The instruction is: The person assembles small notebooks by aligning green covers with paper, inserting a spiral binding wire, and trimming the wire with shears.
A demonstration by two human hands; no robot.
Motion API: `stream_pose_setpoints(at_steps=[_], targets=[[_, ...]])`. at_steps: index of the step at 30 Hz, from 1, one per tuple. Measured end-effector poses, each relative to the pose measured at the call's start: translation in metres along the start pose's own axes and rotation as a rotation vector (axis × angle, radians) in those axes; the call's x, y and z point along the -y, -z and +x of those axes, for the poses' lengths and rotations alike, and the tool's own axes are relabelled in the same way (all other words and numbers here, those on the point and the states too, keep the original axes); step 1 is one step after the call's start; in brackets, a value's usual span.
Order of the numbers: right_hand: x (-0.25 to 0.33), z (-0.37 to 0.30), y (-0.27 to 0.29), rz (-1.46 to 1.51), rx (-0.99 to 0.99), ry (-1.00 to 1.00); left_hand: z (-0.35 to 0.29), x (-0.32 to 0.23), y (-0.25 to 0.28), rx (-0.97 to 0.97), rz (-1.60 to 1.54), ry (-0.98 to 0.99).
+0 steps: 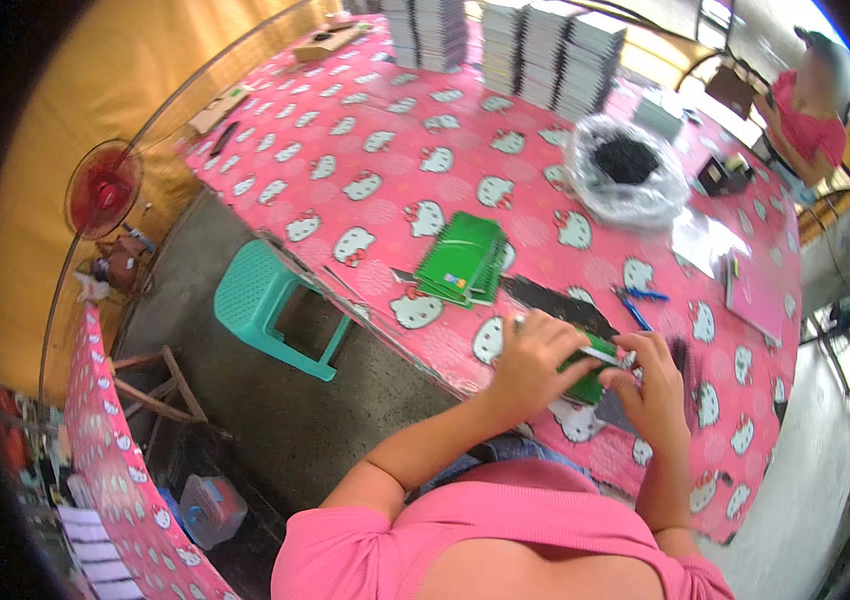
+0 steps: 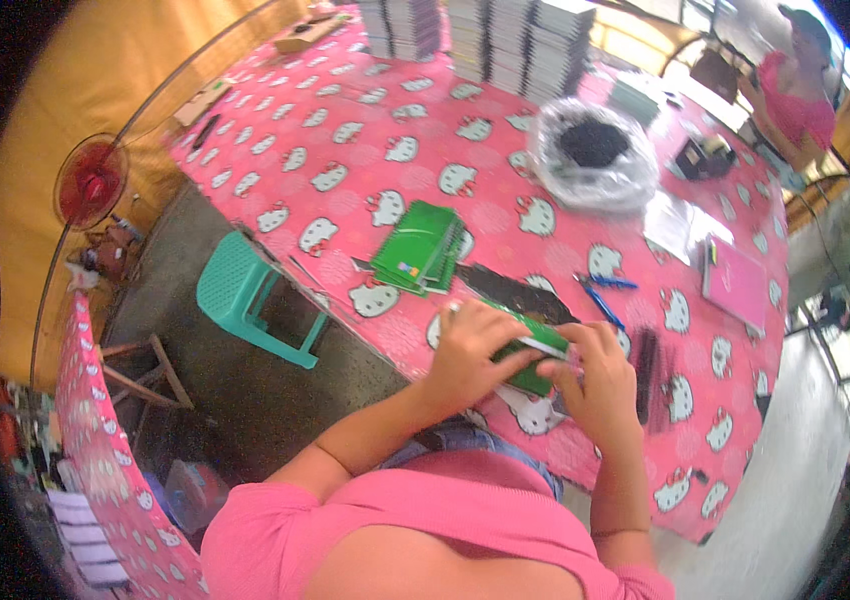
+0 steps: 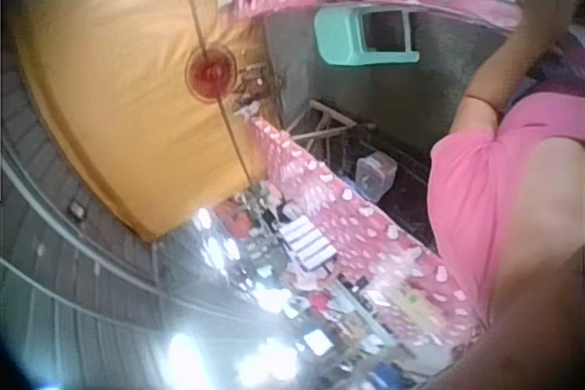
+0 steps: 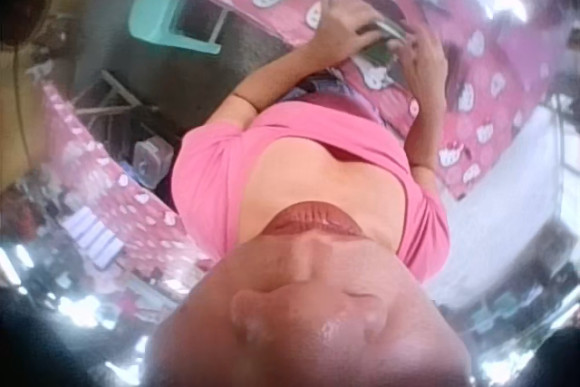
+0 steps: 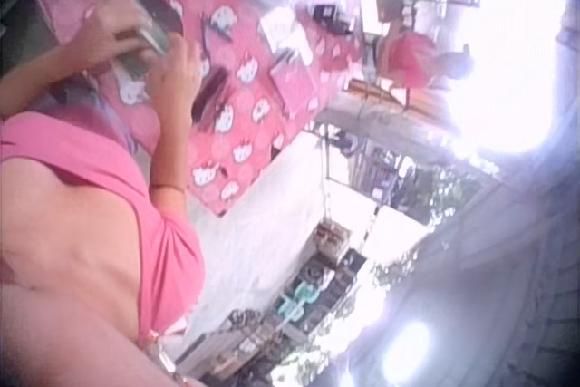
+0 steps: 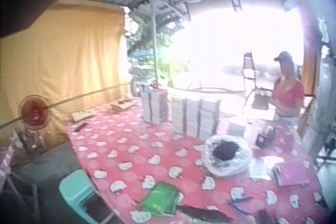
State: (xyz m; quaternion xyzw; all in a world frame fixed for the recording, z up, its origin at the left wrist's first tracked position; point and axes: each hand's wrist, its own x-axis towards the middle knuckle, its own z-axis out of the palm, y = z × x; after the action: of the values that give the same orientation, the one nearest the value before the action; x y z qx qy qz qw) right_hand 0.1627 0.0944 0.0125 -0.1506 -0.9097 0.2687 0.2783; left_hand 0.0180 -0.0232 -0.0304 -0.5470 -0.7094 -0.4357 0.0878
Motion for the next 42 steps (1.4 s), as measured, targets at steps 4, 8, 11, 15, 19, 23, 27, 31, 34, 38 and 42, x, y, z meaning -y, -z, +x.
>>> stream_pose_setpoints(at_steps=[4, 8, 11, 15, 19, 23, 27, 31, 34, 38, 42], targets=[[0.005, 0.002, -0.007, -0.012, -0.040, -0.025, -0.002, 0.004, 0.003, -0.015, -0.042, 0.000], [0.002, -0.006, -0.015, -0.063, -0.101, -0.025, -0.004, 0.003, 0.000, -0.030, -0.069, 0.006], [0.001, -0.006, -0.010, -0.150, -0.032, -0.074, -0.002, 0.001, 0.001, -0.039, -0.074, -0.011], [0.018, 0.007, 0.040, -0.044, 0.006, -0.154, -0.003, 0.004, -0.001, -0.025, -0.074, -0.026], [0.022, 0.016, 0.079, -0.095, 0.221, -0.107, -0.002, 0.006, -0.004, -0.009, -0.037, -0.008], [-0.019, 0.024, 0.031, -0.153, 0.506, 0.060, 0.009, 0.007, -0.010, -0.008, -0.058, -0.005], [0.001, 0.023, 0.038, -0.037, 0.507, 0.079, 0.007, 0.006, -0.006, 0.000, -0.011, -0.037], [-0.001, 0.028, 0.032, -0.175, 0.467, -0.013, 0.009, 0.001, -0.002, 0.018, -0.093, 0.007], [0.021, 0.029, 0.032, -0.087, 0.550, -0.065, 0.011, -0.003, -0.003, 0.015, -0.104, 0.078], [0.006, 0.026, 0.026, -0.113, 0.395, 0.006, 0.006, 0.001, -0.001, 0.063, -0.125, 0.056], [-0.005, 0.038, 0.008, -0.203, 0.703, -0.128, 0.017, -0.001, -0.006, 0.073, -0.135, 0.045]])
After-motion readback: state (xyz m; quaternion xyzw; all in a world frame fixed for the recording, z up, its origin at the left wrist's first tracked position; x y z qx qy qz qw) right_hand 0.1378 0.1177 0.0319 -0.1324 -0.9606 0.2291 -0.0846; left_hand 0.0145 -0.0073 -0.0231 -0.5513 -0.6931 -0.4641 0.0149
